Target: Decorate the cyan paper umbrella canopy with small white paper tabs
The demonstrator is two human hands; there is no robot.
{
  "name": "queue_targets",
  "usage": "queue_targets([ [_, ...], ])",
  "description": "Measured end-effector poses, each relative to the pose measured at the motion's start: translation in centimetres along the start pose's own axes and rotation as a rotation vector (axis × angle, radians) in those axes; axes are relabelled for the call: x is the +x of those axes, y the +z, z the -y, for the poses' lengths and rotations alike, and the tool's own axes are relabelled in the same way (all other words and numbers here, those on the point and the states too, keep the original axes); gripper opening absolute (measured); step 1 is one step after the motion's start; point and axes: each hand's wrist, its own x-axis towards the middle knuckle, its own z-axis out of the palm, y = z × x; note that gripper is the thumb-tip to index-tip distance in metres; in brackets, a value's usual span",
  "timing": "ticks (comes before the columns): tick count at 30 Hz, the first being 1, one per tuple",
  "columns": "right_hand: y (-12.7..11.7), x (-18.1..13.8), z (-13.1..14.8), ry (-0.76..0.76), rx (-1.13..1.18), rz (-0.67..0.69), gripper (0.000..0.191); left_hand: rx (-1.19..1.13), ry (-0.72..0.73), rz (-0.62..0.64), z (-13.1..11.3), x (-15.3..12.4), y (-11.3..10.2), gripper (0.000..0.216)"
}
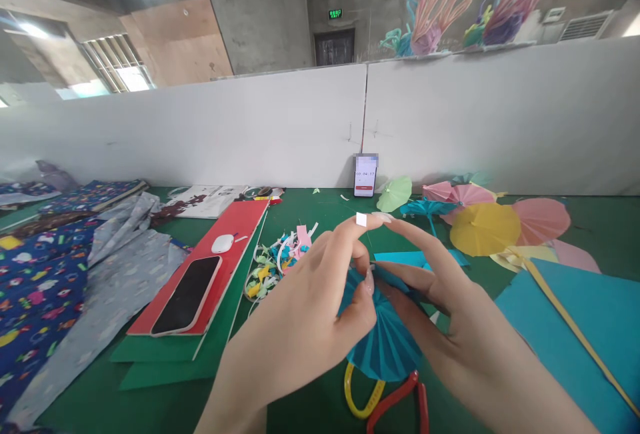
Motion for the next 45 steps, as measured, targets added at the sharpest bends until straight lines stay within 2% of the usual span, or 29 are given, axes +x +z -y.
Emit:
queue_targets([
  [8, 0.6, -0.4, 0.2, -0.045, -0.063, -0.088, 0.055, 0.070, -0.062, -0.044, -0.2, -0.5, 0.6, 0.053],
  [16, 0.7, -0.7, 0.1, -0.108, -0.125, -0.114, 0.060, 0.116, -0.047, -0.021, -0.7, -0.5, 0.3, 0.050],
  [24, 0.3, -0.6, 0.6, -0.024, -0.060, -0.085, 0.061, 0.141, 0.016, -0.066, -0.5, -0.6, 0.8, 0.052],
  [31, -0.2, -0.4, 0.5, 0.016, -0.030, -0.060, 0.060, 0.126, 0.029, -0.093, -0.7, -1.0, 0.4, 0.053],
  [36, -0.1, -0.6, 0.5, -0.006, 0.044, -0.055, 0.056, 0.116, 0.025, -0.101, -0.7, -1.0, 0.5, 0.052],
  [45, 0.0, -0.7, 0.5, -0.011, 0.017, -0.046, 0.060, 0.149, 0.049, -0.093, -0.8, -1.0, 0.3, 0.050],
])
